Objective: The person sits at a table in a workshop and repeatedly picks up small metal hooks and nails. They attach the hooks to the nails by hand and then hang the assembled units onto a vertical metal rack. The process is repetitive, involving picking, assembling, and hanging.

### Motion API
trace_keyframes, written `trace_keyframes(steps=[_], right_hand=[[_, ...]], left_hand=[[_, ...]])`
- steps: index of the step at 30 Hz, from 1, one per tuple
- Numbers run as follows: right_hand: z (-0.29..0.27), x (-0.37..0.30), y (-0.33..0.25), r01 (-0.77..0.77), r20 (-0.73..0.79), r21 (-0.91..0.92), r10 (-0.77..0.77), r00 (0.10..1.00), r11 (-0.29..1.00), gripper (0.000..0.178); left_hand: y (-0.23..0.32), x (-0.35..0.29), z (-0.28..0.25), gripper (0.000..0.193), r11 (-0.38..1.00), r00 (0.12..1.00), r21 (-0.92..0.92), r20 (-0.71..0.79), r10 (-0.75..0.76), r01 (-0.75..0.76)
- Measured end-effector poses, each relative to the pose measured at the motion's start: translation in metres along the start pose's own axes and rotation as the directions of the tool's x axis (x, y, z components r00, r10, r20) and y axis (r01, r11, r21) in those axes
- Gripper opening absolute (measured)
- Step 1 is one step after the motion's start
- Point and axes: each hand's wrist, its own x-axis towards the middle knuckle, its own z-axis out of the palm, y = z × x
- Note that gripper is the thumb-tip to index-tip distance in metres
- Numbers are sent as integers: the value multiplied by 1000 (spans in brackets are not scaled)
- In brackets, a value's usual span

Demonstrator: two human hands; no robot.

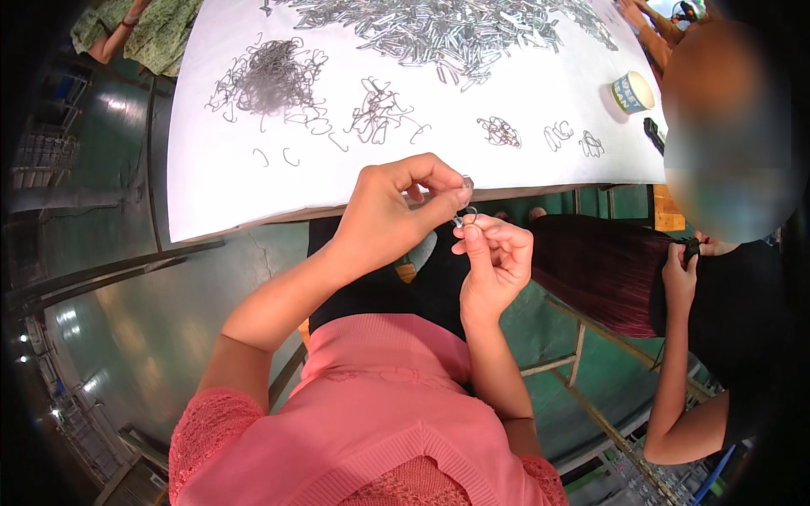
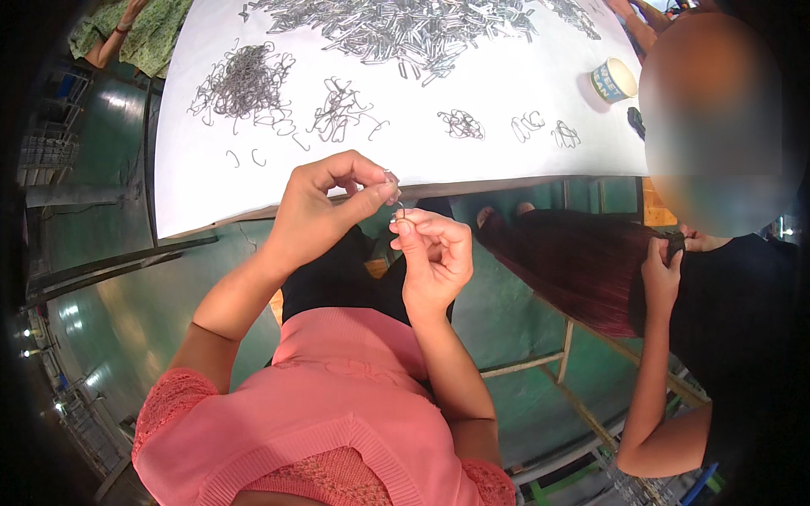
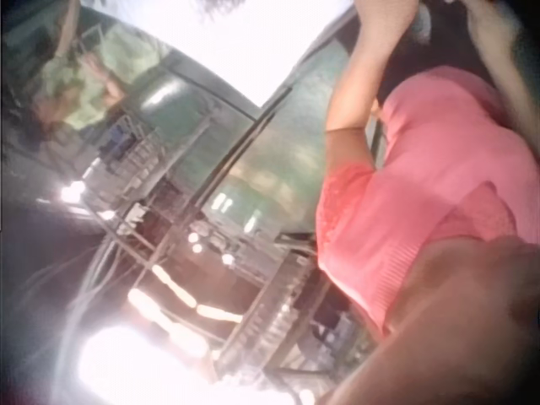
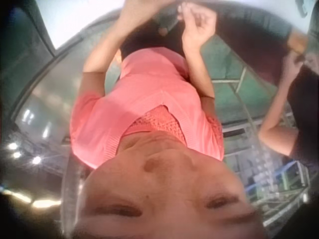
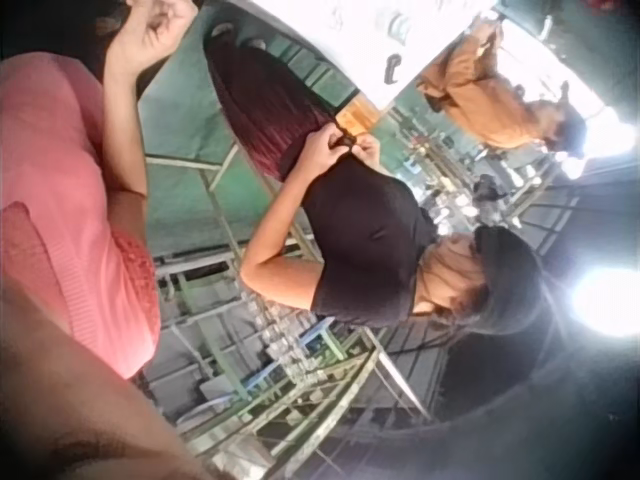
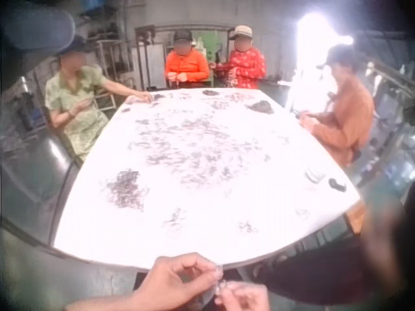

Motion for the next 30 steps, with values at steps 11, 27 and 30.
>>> trace_keyframes(steps=[11, 27, 30], right_hand=[[4, -15, 21, 152, 82, -178, -139, 987, 972, 22], [61, 69, 76, 426, 574, -721, 126, 809, 546, 16], [84, 73, 89, 599, 688, -701, 148, 710, 387, 23]], left_hand=[[-12, -23, 0, 8, 972, 963, 9, -132, 233, -234], [-81, -57, -39, 15, 920, 924, 236, -148, 354, -314], [-87, -60, -46, 16, 926, 928, 215, -146, 343, -309]])
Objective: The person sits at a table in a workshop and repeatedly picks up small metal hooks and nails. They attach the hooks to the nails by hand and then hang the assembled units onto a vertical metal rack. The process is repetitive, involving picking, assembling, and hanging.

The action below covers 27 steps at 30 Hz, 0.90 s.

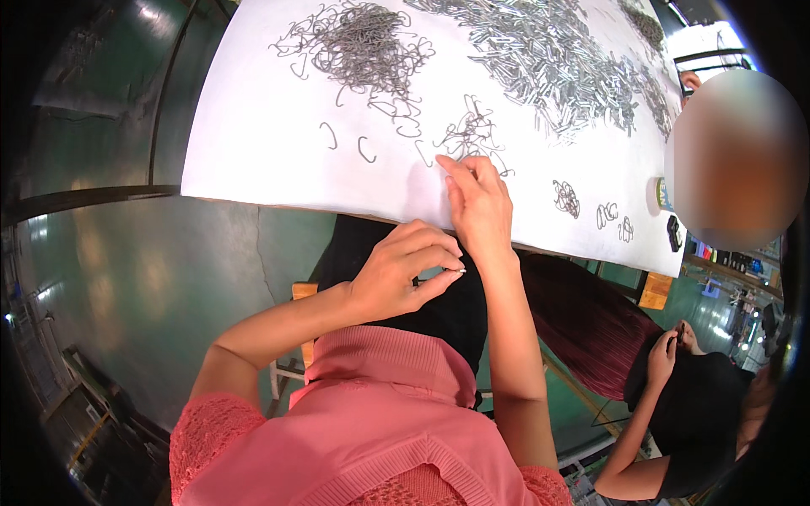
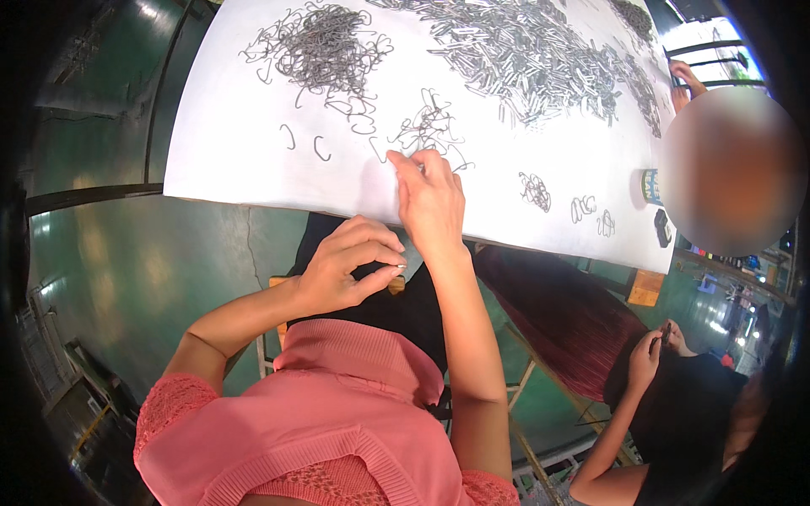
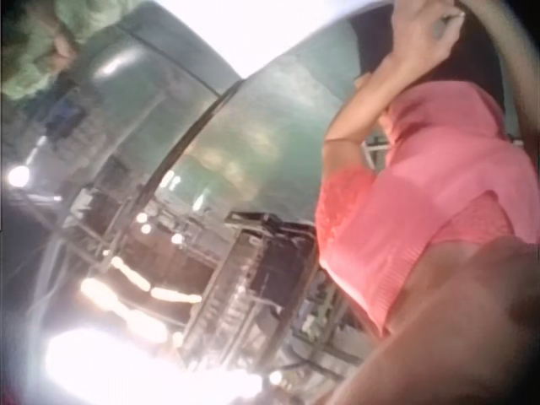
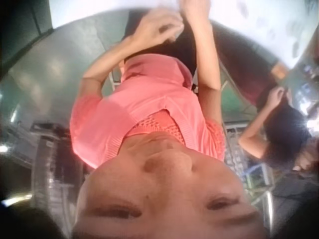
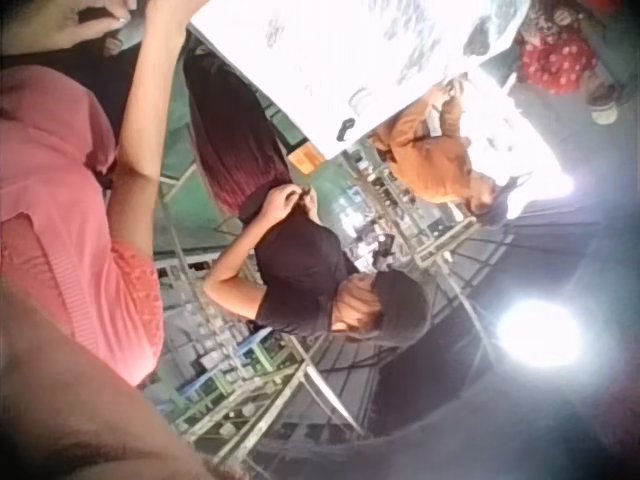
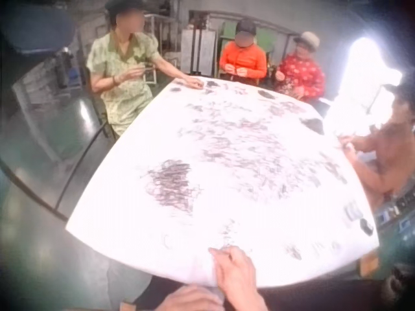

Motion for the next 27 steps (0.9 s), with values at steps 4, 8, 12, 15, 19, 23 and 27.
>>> trace_keyframes(steps=[4, 8, 12, 15, 19, 23, 27], right_hand=[[15, 14, -1, 106, 44, -41, -104, 994, 994, 24], [24, 33, -5, 114, 28, 4, -114, 993, 993, 21], [45, 47, -4, 103, 20, 6, -103, 995, 995, 18], [52, 52, -10, 29, 28, 13, -29, 999, 999, 14], [60, 52, -17, -1, -19, -70, 0, 1000, 998, 10], [63, 51, -14, 65, -67, -120, -74, 995, 991, 9], [46, 51, -9, -29, -50, 24, 30, 998, 999, 7]], left_hand=[[-7, -6, -2, 18, 1000, 1000, -29, -18, -9, 8], [-12, -7, 0, 20, 998, 1000, -60, -31, -5, 4], [-12, -6, 3, 21, 998, 999, -58, -44, 10, -13], [-13, -6, 4, 22, 998, 998, -53, -64, 14, -18], [-10, -6, 6, 16, 999, 996, -48, -88, -3, -1], [-8, -7, 8, 16, 999, 996, -50, -83, -9, 5], [-8, -9, 10, 19, 997, 997, -75, -73, -14, 9]])
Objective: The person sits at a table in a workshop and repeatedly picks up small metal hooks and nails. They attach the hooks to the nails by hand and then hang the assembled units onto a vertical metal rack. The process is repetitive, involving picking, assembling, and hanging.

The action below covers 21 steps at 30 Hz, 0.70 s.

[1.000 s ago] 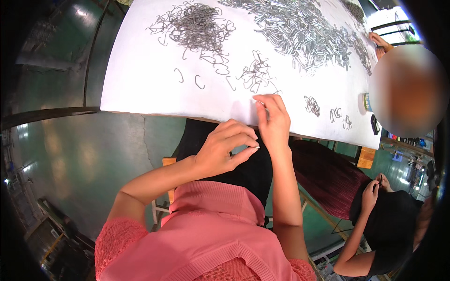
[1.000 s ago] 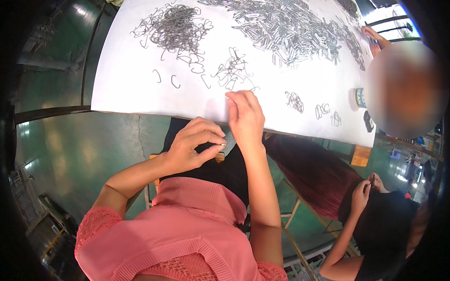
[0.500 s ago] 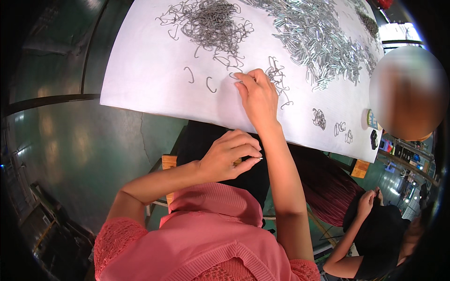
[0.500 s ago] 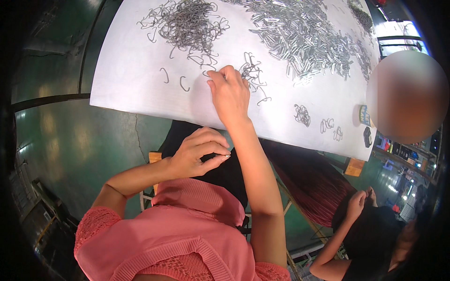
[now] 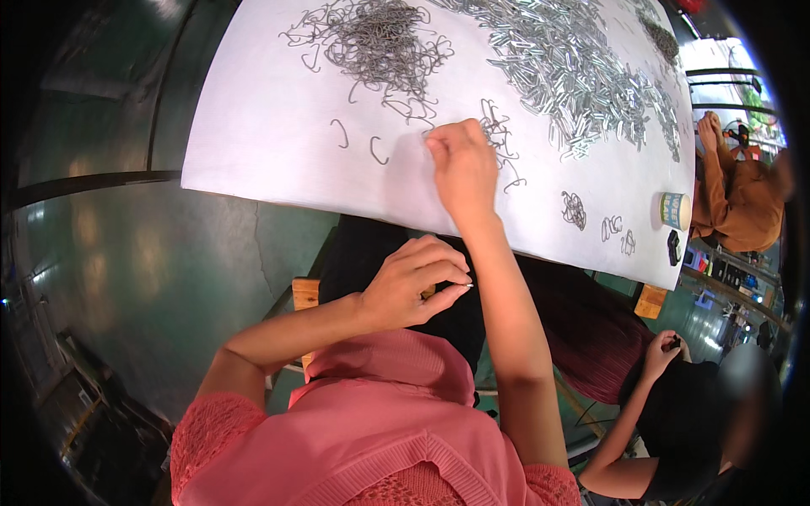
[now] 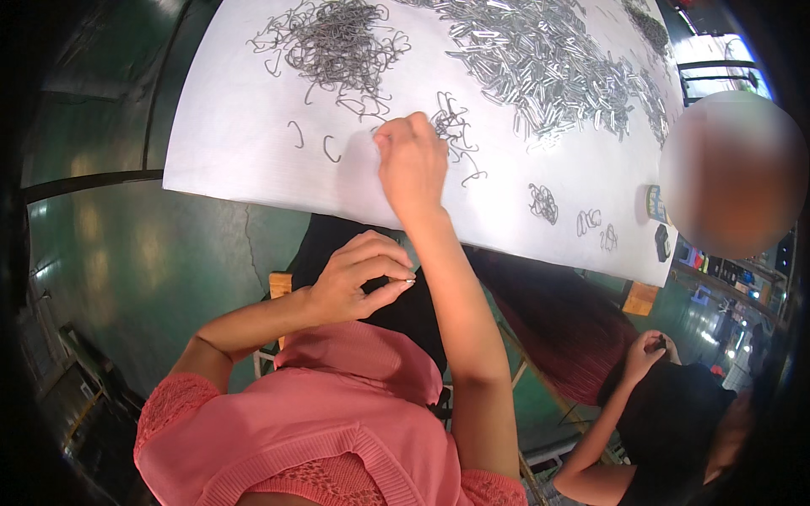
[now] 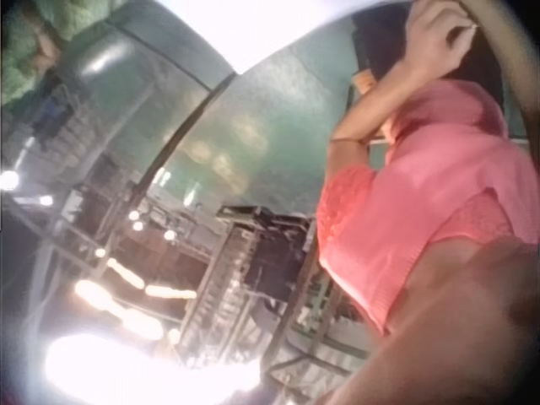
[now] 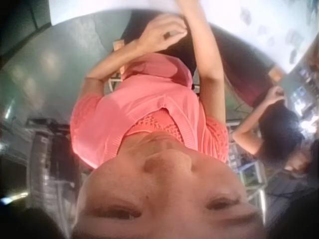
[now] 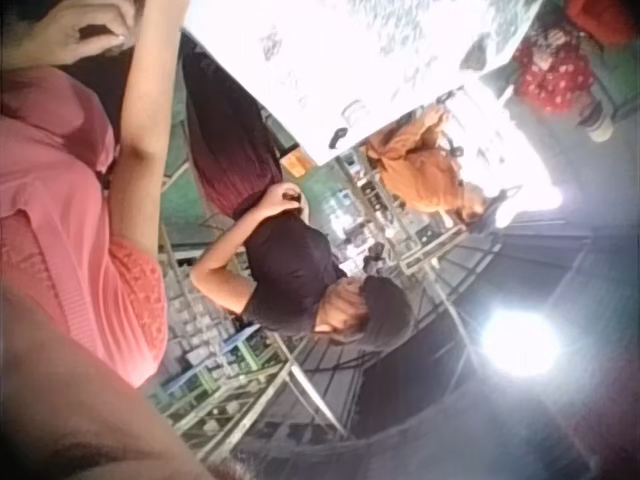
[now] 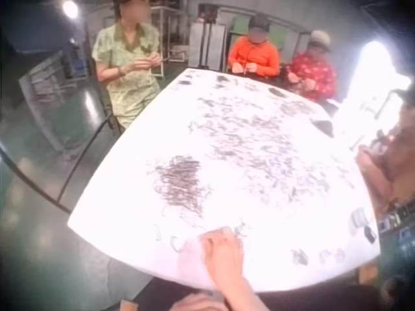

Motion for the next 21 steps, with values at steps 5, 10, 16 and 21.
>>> trace_keyframes(steps=[5, 10, 16, 21], right_hand=[[-75, -19, 64, -263, -166, 132, 283, 945, 956, 7], [-129, -75, 160, -461, -206, -275, 417, 885, 844, 13], [-92, -34, 86, -232, -104, 76, 239, 965, 970, 15], [-22, 17, 21, 8, 69, 167, -20, 997, 986, 8]], left_hand=[[-1, -2, 2, 19, 1000, 1000, -21, -17, 0, 0], [-4, -2, 5, 19, 1000, 1000, -22, -16, 12, -13], [-9, -8, 8, 21, 1000, 1000, -11, -18, 7, -8], [-3, -7, 7, 19, 1000, 1000, 28, -23, 1, 0]])
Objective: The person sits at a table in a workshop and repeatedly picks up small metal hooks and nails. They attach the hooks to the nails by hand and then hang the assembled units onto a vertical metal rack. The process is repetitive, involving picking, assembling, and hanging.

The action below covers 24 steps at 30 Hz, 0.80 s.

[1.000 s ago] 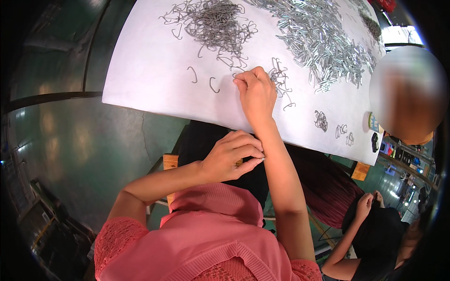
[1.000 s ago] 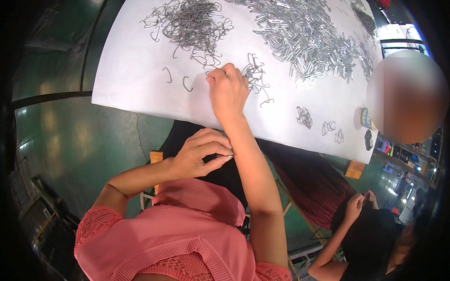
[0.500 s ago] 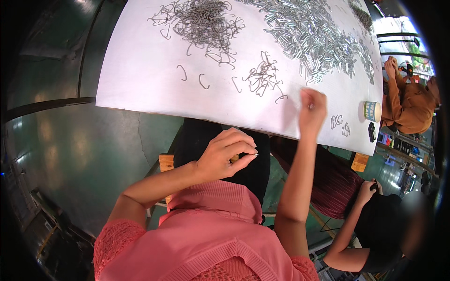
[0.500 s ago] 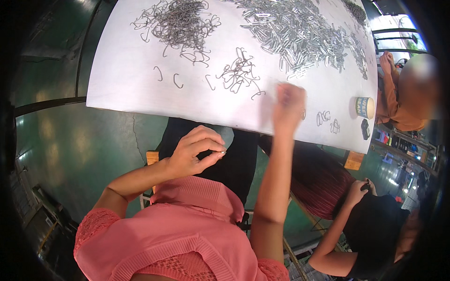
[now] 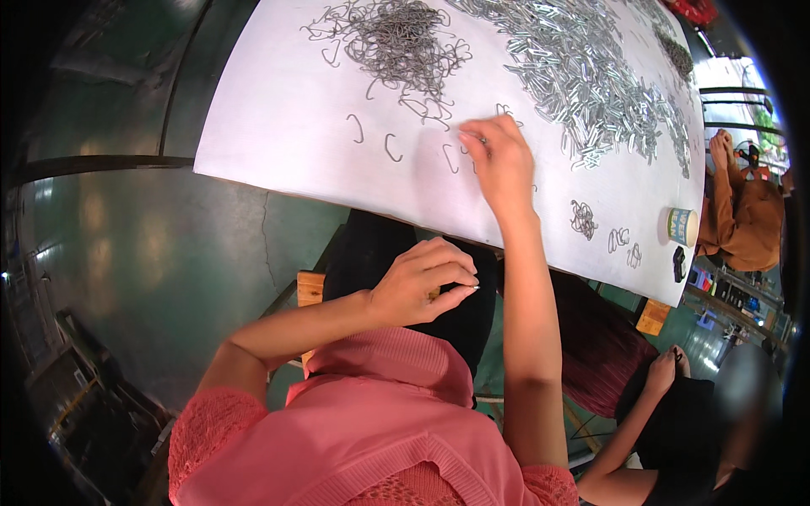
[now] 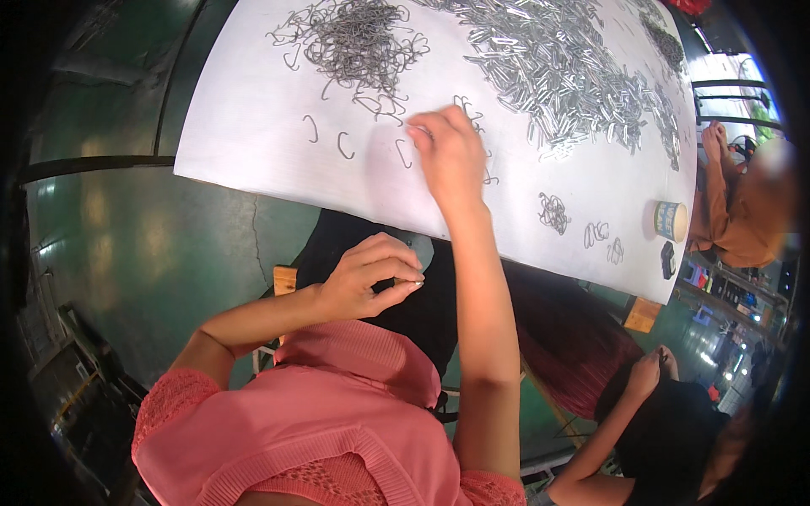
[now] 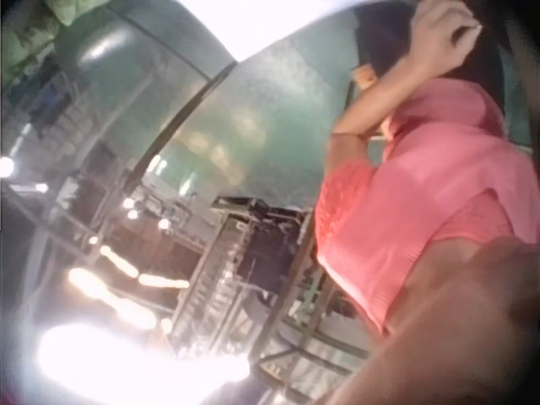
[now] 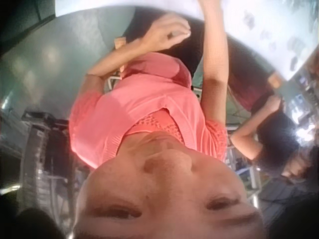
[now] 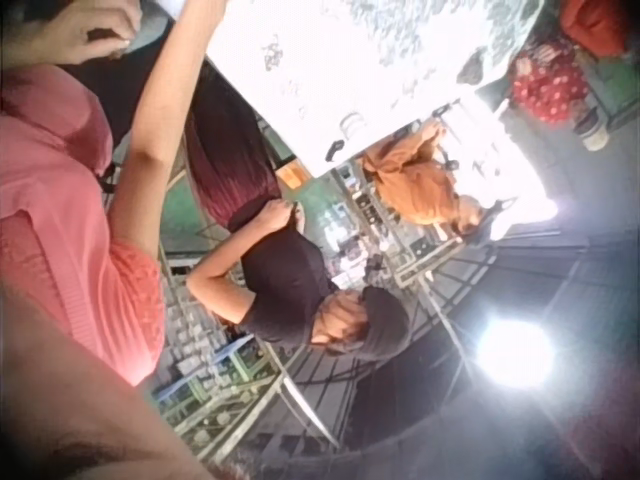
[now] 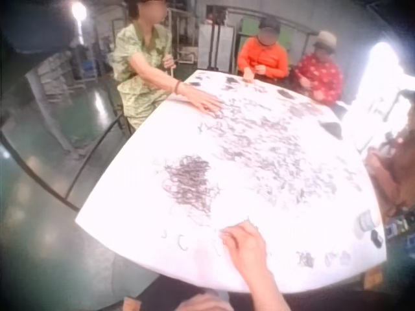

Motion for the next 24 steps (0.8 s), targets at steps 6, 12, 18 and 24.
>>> trace_keyframes(steps=[6, 12, 18, 24], right_hand=[[32, 24, -33, 115, 128, -58, -107, 986, 992, 8], [47, 36, -25, 200, 41, -258, -196, 980, 945, 17], [39, 32, -27, 233, 159, -217, -202, 966, 948, 27], [30, 42, -4, 156, 98, -354, -130, 987, 922, 26]], left_hand=[[-2, -6, 0, 18, 1000, 999, 10, -35, 24, -24], [-8, -10, -1, 17, 1000, 999, 1, -36, 22, -22], [-12, -8, -5, 17, 1000, 999, -3, -29, 21, -21], [-16, -7, -6, 13, 999, 999, -18, -21, 31, -31]])
